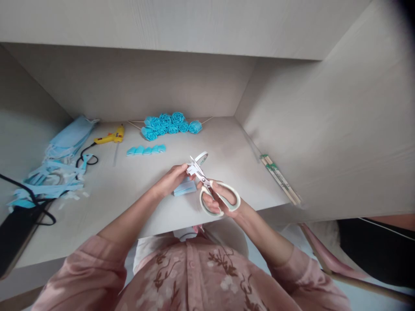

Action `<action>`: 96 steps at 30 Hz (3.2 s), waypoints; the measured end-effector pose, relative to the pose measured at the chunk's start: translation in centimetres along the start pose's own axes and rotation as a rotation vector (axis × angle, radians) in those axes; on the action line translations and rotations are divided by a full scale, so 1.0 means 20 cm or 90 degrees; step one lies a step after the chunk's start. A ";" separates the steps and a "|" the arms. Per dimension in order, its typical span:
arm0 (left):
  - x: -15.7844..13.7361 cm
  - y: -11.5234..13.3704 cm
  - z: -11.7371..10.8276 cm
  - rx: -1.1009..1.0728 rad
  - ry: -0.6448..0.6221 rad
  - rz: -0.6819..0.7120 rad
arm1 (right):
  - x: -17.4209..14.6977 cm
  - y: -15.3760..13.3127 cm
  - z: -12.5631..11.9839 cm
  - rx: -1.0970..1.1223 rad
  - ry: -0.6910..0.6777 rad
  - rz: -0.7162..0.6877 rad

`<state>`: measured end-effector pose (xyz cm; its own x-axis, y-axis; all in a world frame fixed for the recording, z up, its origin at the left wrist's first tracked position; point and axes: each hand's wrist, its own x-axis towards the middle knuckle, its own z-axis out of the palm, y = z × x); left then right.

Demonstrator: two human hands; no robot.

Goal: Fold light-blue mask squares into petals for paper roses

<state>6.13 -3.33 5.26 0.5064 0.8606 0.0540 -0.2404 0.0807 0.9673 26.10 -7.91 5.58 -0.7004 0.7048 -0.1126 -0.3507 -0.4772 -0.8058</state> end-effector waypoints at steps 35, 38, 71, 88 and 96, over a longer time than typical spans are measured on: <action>-0.08 0.16 -0.04 0.127 0.032 -0.031 | -0.13 -0.05 0.01 -0.258 0.108 0.007; -0.10 0.14 -0.04 0.097 0.013 -0.041 | -0.12 -0.05 0.03 -0.233 0.086 -0.003; -0.09 0.17 0.03 0.098 0.001 0.074 | -0.13 -0.07 0.08 -0.090 0.001 -0.022; -0.08 0.17 0.03 -0.084 0.010 -0.069 | -0.13 -0.05 0.05 -0.119 -0.015 0.034; 0.00 0.25 -0.01 -0.014 -0.066 -0.171 | -0.13 -0.05 0.09 -0.339 0.032 0.072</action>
<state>4.80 -2.81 10.01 0.6361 0.7511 -0.1766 -0.1035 0.3099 0.9451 27.18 -10.22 7.73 -0.6800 0.6951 -0.2332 0.0976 -0.2294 -0.9684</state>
